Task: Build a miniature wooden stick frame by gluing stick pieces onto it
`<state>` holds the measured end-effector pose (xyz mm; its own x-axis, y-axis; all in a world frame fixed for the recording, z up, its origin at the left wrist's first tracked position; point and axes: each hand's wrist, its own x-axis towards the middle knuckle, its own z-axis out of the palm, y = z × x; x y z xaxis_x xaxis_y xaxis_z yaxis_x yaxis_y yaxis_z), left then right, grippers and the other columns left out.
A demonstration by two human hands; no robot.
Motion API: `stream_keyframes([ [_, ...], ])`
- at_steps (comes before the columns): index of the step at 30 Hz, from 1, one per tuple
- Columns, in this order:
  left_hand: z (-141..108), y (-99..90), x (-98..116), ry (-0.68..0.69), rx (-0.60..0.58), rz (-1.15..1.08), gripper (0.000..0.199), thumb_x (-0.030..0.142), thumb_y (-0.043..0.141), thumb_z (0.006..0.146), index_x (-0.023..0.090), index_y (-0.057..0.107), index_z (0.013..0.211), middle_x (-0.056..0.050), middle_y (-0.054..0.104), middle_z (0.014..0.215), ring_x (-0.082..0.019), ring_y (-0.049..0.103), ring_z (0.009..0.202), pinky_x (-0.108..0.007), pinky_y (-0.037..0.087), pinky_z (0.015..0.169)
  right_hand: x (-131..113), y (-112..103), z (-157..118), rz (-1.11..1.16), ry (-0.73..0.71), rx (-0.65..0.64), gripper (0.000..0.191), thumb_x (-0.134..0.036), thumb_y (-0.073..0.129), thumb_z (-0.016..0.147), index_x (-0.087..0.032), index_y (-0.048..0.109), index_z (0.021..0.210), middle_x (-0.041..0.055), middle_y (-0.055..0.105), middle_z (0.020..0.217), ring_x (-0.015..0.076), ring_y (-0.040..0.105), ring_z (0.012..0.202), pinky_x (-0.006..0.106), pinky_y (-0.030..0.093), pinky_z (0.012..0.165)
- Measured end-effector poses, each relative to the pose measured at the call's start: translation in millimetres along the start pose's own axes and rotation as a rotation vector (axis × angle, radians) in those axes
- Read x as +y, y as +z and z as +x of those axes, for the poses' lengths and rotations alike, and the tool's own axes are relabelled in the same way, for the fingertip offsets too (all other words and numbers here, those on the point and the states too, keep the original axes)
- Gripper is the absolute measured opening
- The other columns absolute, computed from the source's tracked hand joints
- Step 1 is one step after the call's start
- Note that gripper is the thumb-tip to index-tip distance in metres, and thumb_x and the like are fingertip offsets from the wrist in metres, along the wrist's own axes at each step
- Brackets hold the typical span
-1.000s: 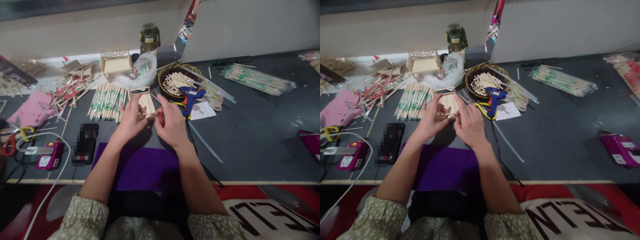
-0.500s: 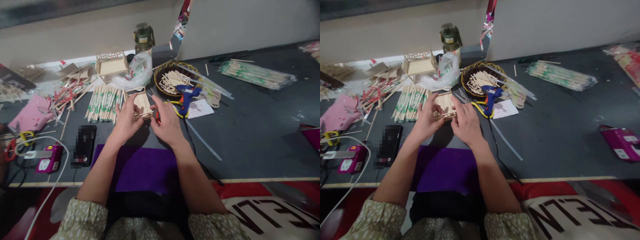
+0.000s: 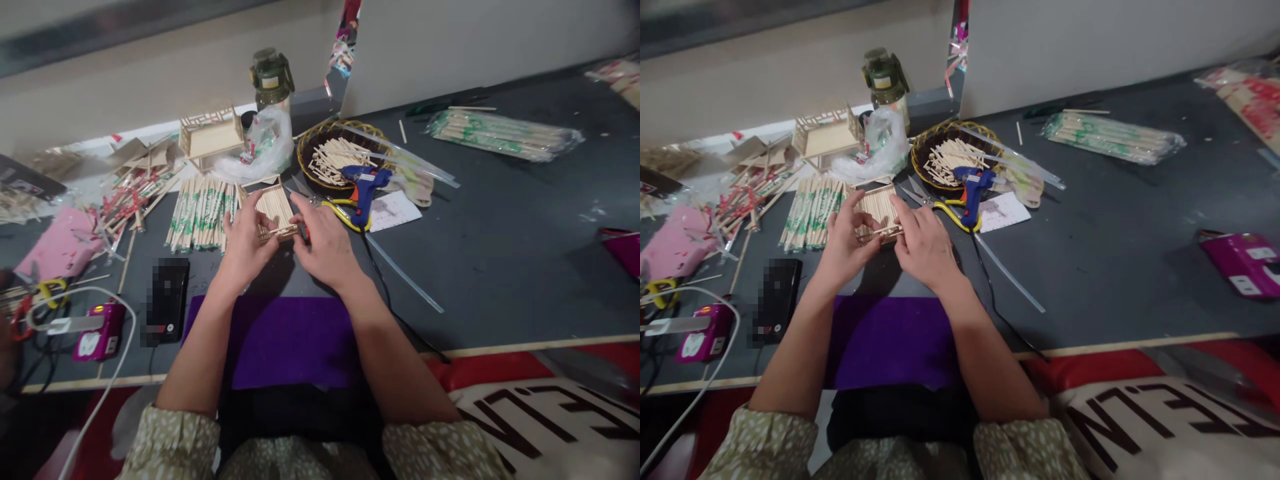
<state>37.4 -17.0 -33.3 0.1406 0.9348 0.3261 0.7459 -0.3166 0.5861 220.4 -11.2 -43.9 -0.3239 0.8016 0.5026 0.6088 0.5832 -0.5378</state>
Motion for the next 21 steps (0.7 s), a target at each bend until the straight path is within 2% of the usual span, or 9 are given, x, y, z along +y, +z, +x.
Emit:
stream_keyframes([
  [3,1.3,-0.9,-1.0,0.01,0.004,0.001,0.079,0.013,0.066,0.079,0.027,0.032,0.149,-0.002,0.072,0.096,-0.025,0.066,0.107,-0.061,0.028,0.119,0.4,0.7,0.3,-0.003,-0.004,-0.001,0.07,-0.01,0.048,0.086,-0.019,0.039,0.156,0.0118,0.07,0.112,0.0296,0.057,0.105,0.048,0.049,0.095],
  [5,2.4,-1.3,-1.7,0.018,0.001,-0.016,0.079,0.014,0.066,0.08,0.027,0.032,0.149,-0.003,0.072,0.098,-0.024,0.066,0.104,-0.057,0.036,0.115,0.5,0.6,0.4,-0.006,-0.004,-0.007,0.07,-0.011,0.048,0.086,-0.017,0.039,0.155,0.0124,0.07,0.112,0.0299,0.057,0.105,0.048,0.049,0.096],
  [8,3.5,-1.3,-4.1,0.019,-0.021,-0.086,0.076,0.018,0.067,0.085,0.029,0.03,0.151,-0.006,0.072,0.11,-0.021,0.066,0.097,-0.047,0.052,0.101,0.3,0.3,0.6,-0.011,-0.004,-0.013,0.068,-0.011,0.047,0.088,-0.017,0.04,0.155,0.013,0.07,0.113,0.0304,0.056,0.106,0.048,0.049,0.095],
  [10,3.8,-1.1,-6.4,0.017,-0.032,-0.13,0.076,0.021,0.069,0.087,0.031,0.03,0.152,-0.007,0.07,0.116,-0.02,0.065,0.094,-0.041,0.057,0.092,0.3,0.2,0.6,-0.015,-0.007,-0.012,0.066,-0.012,0.047,0.088,-0.016,0.041,0.154,0.0131,0.07,0.113,0.0305,0.056,0.106,0.048,0.048,0.096],
  [16,4.5,-2.3,-7.7,0.0,-0.031,-0.166,0.082,0.019,0.075,0.083,0.031,0.031,0.151,-0.006,0.07,0.112,-0.019,0.065,0.092,-0.04,0.059,0.086,1.4,0.9,0.4,0.003,-0.027,-0.009,0.066,-0.011,0.047,0.087,-0.014,0.042,0.153,0.0133,0.069,0.113,0.03,0.055,0.105,0.047,0.047,0.096],
  [21,4.2,-3.5,-1.0,-0.004,0.003,-0.031,0.08,0.015,0.074,0.08,0.027,0.033,0.148,-0.003,0.072,0.098,-0.021,0.067,0.096,-0.052,0.049,0.103,2.8,1.4,-0.2,0.007,-0.039,0.003,0.066,-0.012,0.046,0.088,-0.014,0.042,0.153,0.0125,0.069,0.112,0.0293,0.055,0.105,0.047,0.048,0.094],
])
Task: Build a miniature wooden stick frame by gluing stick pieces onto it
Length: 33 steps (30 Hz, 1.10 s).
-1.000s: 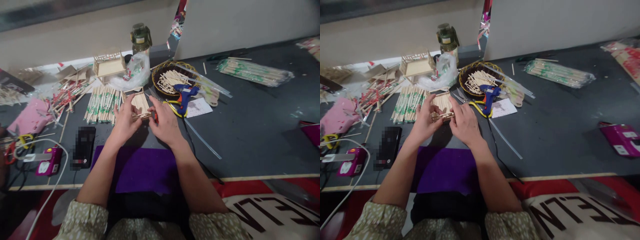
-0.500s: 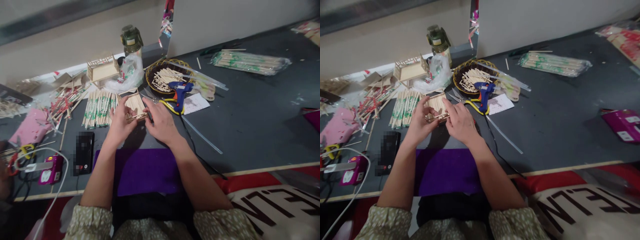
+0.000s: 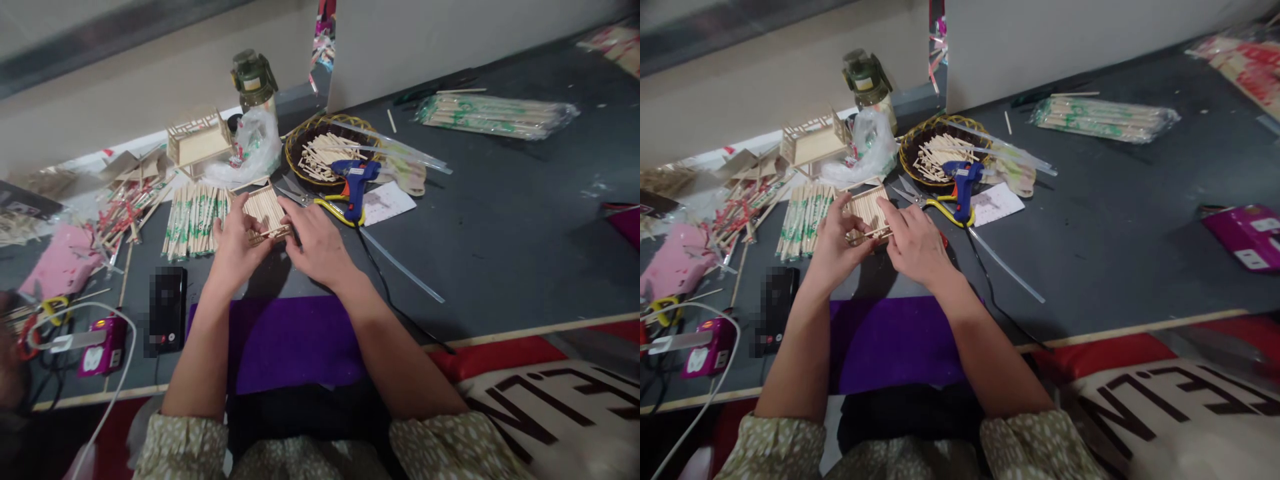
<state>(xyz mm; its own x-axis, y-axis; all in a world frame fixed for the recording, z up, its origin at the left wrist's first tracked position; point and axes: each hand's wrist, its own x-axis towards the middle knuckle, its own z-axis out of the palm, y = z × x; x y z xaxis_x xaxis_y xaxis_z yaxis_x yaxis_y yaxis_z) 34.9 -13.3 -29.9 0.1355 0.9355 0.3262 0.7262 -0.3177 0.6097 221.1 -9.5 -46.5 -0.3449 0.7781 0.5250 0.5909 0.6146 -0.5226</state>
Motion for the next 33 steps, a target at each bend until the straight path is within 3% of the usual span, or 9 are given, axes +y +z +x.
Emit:
stream_keyframes([
  [7,0.0,2.9,1.5,0.024,0.036,0.058,0.08,0.015,0.072,0.079,0.024,0.032,0.148,-0.001,0.071,0.093,-0.023,0.066,0.096,-0.058,0.035,0.114,1.5,4.5,-0.7,-0.031,-0.018,0.031,0.065,-0.013,0.046,0.087,-0.013,0.042,0.152,0.0134,0.068,0.113,0.0301,0.055,0.105,0.049,0.048,0.095],
  [12,-0.1,4.6,-0.1,0.049,0.055,0.078,0.085,0.015,0.076,0.077,0.025,0.032,0.149,0.0,0.071,0.09,-0.024,0.066,0.098,-0.06,0.032,0.114,-2.3,4.3,0.5,-0.024,-0.057,0.155,0.058,-0.011,0.046,0.088,-0.018,0.049,0.146,0.0101,0.069,0.111,0.0277,0.057,0.104,0.046,0.047,0.095],
  [17,-0.9,4.1,-0.7,0.069,0.06,0.082,0.08,0.023,0.077,0.083,0.024,0.031,0.147,-0.002,0.074,0.093,-0.023,0.066,0.1,-0.055,0.035,0.112,-5.6,3.8,0.4,-0.003,-0.07,0.183,0.047,-0.013,0.048,0.093,-0.016,0.053,0.14,0.0051,0.073,0.092,0.0233,0.06,0.09,0.04,0.047,0.086],
  [23,-0.1,4.8,-1.0,0.042,0.045,0.035,0.084,0.023,0.077,0.081,0.026,0.03,0.15,-0.002,0.073,0.097,-0.022,0.067,0.096,-0.055,0.039,0.109,-5.2,6.8,-0.6,0.004,-0.055,0.136,0.049,-0.012,0.047,0.093,-0.016,0.053,0.141,0.0052,0.075,0.094,0.0238,0.062,0.091,0.04,0.048,0.086],
  [29,-0.1,5.5,-1.3,0.047,0.065,0.038,0.086,0.024,0.079,0.08,0.023,0.03,0.15,0.0,0.072,0.09,-0.024,0.067,0.099,-0.057,0.035,0.112,-4.7,7.9,-1.3,-0.031,-0.058,0.112,0.049,-0.014,0.045,0.095,-0.011,0.053,0.143,0.0073,0.074,0.092,0.0242,0.063,0.089,0.039,0.05,0.085],
  [33,-0.2,6.3,-3.0,0.049,0.056,-0.033,0.083,0.026,0.078,0.083,0.025,0.03,0.151,-0.003,0.073,0.098,-0.021,0.067,0.094,-0.05,0.045,0.104,-4.4,8.4,-1.5,-0.031,-0.047,0.11,0.048,-0.015,0.045,0.096,-0.013,0.054,0.142,0.0071,0.073,0.092,0.0234,0.064,0.089,0.039,0.051,0.086],
])
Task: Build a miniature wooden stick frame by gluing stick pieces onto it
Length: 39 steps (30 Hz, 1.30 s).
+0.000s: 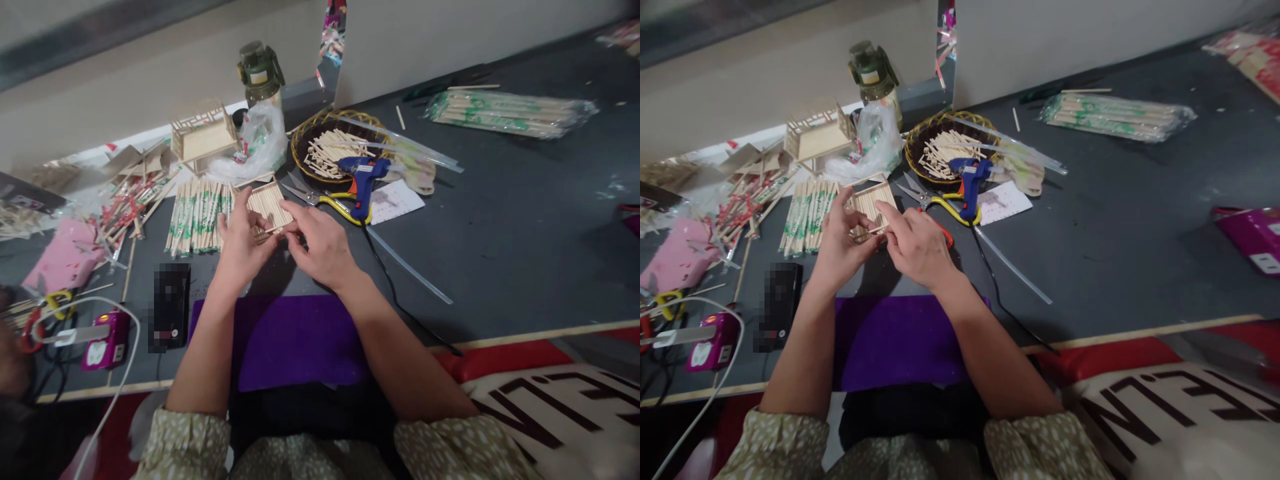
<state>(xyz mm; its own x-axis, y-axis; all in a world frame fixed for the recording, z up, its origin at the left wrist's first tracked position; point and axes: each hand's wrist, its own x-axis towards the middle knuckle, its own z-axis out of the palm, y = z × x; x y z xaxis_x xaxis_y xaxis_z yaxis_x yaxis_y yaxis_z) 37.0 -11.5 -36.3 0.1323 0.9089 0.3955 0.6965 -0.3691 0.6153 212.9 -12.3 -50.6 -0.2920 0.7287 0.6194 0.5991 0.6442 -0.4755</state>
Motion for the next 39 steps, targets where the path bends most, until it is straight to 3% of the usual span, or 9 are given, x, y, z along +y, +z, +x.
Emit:
stream_keyframes([
  [5,0.6,1.1,-1.3,-0.013,0.0,-0.094,0.082,0.029,0.079,0.083,0.028,0.032,0.15,-0.009,0.069,0.122,-0.016,0.064,0.085,-0.037,0.054,0.085,0.9,-2.1,0.8,0.049,-0.01,0.031,0.048,-0.014,0.046,0.094,-0.016,0.056,0.141,0.0058,0.074,0.093,0.0226,0.063,0.088,0.038,0.051,0.084],
  [11,-0.3,-1.0,3.5,-0.04,-0.022,-0.09,0.082,0.031,0.077,0.086,0.029,0.029,0.152,-0.01,0.07,0.122,-0.017,0.064,0.085,-0.035,0.056,0.08,-0.1,-3.7,1.9,0.037,-0.013,0.05,0.047,-0.013,0.047,0.093,-0.015,0.058,0.139,0.0065,0.074,0.093,0.0234,0.061,0.09,0.039,0.05,0.085],
  [23,0.4,-2.6,0.7,-0.026,-0.011,-0.046,0.085,0.032,0.078,0.085,0.03,0.028,0.154,-0.009,0.071,0.117,-0.019,0.067,0.089,-0.04,0.056,0.088,-1.8,1.8,-3.8,-0.084,0.032,-0.018,0.046,-0.022,0.044,0.099,-0.015,0.059,0.141,0.006,0.072,0.085,0.0201,0.064,0.081,0.032,0.051,0.077],
  [34,1.2,-2.2,0.0,-0.058,-0.041,-0.087,0.086,0.029,0.078,0.084,0.03,0.029,0.154,-0.011,0.069,0.124,-0.017,0.065,0.085,-0.034,0.057,0.077,-1.1,2.3,-6.7,-0.096,0.064,-0.014,0.046,-0.022,0.047,0.097,-0.015,0.063,0.14,0.0053,0.076,0.083,0.0188,0.068,0.079,0.03,0.052,0.074],
  [39,2.1,-2.7,-0.3,-0.044,-0.039,-0.084,0.085,0.032,0.078,0.084,0.03,0.029,0.153,-0.011,0.069,0.124,-0.018,0.065,0.088,-0.035,0.056,0.081,-1.6,2.0,-6.6,-0.054,0.074,-0.005,0.045,-0.022,0.046,0.098,-0.015,0.063,0.139,0.006,0.076,0.085,0.0183,0.068,0.078,0.031,0.053,0.076],
])
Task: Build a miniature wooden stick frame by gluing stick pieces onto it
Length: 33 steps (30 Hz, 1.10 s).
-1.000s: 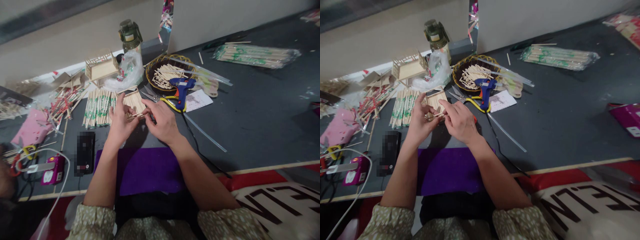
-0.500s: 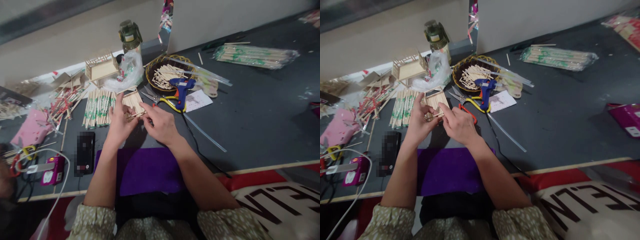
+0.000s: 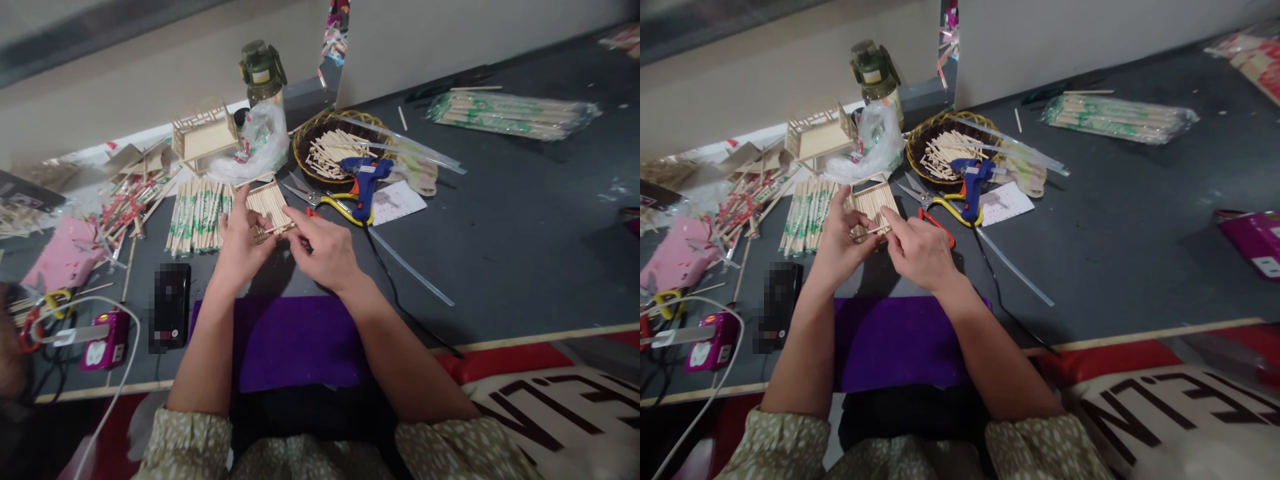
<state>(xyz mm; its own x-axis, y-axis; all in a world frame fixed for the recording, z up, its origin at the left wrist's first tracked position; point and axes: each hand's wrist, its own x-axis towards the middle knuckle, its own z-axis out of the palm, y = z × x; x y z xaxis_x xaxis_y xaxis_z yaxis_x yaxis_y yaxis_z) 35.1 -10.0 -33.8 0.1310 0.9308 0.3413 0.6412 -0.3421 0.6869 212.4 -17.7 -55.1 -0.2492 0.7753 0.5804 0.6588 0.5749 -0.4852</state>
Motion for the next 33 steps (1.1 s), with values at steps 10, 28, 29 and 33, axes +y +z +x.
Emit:
stream_keyframes([
  [10,-0.5,-1.8,-2.8,0.023,-0.015,0.054,0.083,0.025,0.074,0.084,0.028,0.027,0.152,-0.009,0.072,0.114,-0.02,0.066,0.092,-0.043,0.052,0.094,0.1,-1.4,0.2,0.035,0.021,-0.005,0.045,-0.024,0.047,0.098,-0.014,0.063,0.14,0.0071,0.075,0.086,0.0197,0.067,0.079,0.033,0.055,0.079],
  [28,-3.0,1.7,-1.1,0.006,0.008,-0.004,0.08,0.027,0.073,0.087,0.031,0.03,0.154,-0.012,0.065,0.13,-0.018,0.064,0.089,-0.036,0.055,0.082,-1.9,-1.1,0.7,-0.021,-0.06,0.027,0.042,-0.023,0.045,0.1,-0.014,0.066,0.136,0.0061,0.073,0.082,0.0177,0.065,0.075,0.03,0.05,0.071],
  [29,-3.0,1.8,-1.2,0.006,0.007,-0.009,0.08,0.027,0.073,0.087,0.03,0.03,0.154,-0.012,0.066,0.13,-0.018,0.065,0.09,-0.035,0.055,0.081,-1.8,-0.9,0.6,-0.02,-0.066,0.028,0.042,-0.023,0.045,0.1,-0.014,0.066,0.136,0.0062,0.074,0.083,0.0178,0.065,0.075,0.03,0.051,0.072],
  [33,-2.8,1.5,-0.9,0.006,-0.005,0.001,0.08,0.027,0.073,0.088,0.03,0.03,0.155,-0.012,0.066,0.129,-0.019,0.064,0.091,-0.035,0.055,0.081,-1.4,-0.4,0.6,-0.014,-0.087,0.038,0.041,-0.021,0.046,0.1,-0.015,0.066,0.134,0.0056,0.074,0.083,0.018,0.064,0.076,0.03,0.051,0.072],
])
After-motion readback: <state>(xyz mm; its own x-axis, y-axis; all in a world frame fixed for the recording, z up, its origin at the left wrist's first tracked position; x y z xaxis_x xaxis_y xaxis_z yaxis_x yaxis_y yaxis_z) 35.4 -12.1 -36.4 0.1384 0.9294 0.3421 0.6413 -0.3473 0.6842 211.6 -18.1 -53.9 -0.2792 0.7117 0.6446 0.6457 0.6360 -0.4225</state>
